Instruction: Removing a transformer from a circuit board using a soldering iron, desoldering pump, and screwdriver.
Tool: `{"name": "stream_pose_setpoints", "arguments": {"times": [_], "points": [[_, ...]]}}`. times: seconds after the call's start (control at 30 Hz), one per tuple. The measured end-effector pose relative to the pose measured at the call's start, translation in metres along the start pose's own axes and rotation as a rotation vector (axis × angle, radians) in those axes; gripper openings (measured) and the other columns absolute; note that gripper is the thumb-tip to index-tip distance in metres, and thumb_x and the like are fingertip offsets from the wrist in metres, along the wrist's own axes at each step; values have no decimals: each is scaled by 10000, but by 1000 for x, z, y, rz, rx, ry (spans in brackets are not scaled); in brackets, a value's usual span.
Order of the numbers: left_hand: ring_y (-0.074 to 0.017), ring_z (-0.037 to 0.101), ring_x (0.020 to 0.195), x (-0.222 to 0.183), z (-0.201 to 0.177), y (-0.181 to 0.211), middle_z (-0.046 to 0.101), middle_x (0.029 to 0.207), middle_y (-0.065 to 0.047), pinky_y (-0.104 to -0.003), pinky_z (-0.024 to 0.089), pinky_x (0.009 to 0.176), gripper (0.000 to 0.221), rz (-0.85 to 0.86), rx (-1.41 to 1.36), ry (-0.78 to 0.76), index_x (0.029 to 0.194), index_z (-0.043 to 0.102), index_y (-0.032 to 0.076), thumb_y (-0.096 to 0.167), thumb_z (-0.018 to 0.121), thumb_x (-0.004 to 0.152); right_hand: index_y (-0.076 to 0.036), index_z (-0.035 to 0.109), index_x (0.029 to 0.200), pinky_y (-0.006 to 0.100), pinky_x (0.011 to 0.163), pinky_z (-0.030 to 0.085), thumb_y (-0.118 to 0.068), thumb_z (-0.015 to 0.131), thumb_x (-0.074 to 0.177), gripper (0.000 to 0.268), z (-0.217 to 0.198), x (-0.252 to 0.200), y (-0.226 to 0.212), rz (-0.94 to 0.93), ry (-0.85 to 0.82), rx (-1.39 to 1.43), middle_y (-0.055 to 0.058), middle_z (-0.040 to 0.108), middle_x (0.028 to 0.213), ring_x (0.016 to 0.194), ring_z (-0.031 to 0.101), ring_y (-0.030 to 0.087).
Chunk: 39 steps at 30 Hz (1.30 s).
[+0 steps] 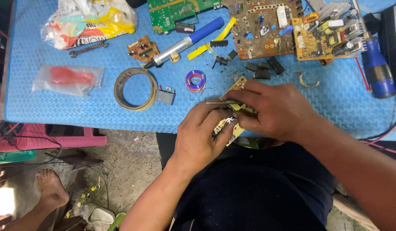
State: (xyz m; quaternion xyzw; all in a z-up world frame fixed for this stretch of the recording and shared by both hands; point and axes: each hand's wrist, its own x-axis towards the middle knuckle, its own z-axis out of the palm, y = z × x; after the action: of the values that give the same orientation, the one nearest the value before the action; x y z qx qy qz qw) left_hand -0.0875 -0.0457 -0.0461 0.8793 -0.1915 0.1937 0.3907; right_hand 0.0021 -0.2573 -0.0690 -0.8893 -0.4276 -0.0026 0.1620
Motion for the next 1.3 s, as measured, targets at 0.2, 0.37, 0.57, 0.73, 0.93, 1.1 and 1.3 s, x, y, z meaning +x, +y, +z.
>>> {"name": "stream_pose_setpoints", "arguments": {"times": [0.2,0.37,0.57,0.73,0.93,1.1,1.3], "points": [[-295,697,1089,2,5,-9,693,1109,-91,-387,555,865,105,46,54,13,1030,649,85,184,678,1015,-349,566,1466,535,478,505,-579,515,980,541,8,-3,3,43,-32,-13,-42,619,1374,777,674,365],[-314,697,1109,0,1,-16,682,1155,-123,-400,573,849,143,83,51,-14,1063,653,75,195,708,1009,-321,608,1449,481,476,493,-551,549,964,540,-2,2,-2,38,-22,6,-27,647,1158,718,659,308],[-297,699,1113,11,-22,-13,656,1205,-131,-400,579,930,193,81,-85,-138,1165,681,51,192,597,1064,-244,504,1482,504,651,495,-367,660,924,593,-56,-17,-30,476,-136,443,35,698,1015,768,680,290],[-344,687,1202,14,-35,-17,678,1288,-164,-437,564,1007,301,95,-130,-233,1362,579,28,171,517,1104,-236,432,1523,624,598,506,-384,471,978,567,-54,-78,-46,706,-123,565,25,680,1052,677,608,361],[-317,687,1220,14,-37,-31,697,1285,-110,-445,574,992,280,102,-111,-319,1315,632,70,216,598,1079,-261,601,1466,502,711,532,-301,610,942,525,-47,-102,-71,724,-115,420,18,744,1246,828,728,271],[-327,713,1120,22,-40,-32,728,1235,-128,-450,566,914,287,112,-122,-338,1283,661,45,218,642,1054,-101,676,1381,407,624,397,-287,776,923,505,-26,-90,-72,602,235,417,-6,527,856,592,443,175],[-353,700,1078,21,-40,-28,711,1163,-144,-482,548,882,214,113,-154,-337,1216,664,53,186,651,1049,-143,425,1568,558,670,529,-339,882,789,924,-2,-73,-90,594,188,527,28,564,922,714,600,244]]}}
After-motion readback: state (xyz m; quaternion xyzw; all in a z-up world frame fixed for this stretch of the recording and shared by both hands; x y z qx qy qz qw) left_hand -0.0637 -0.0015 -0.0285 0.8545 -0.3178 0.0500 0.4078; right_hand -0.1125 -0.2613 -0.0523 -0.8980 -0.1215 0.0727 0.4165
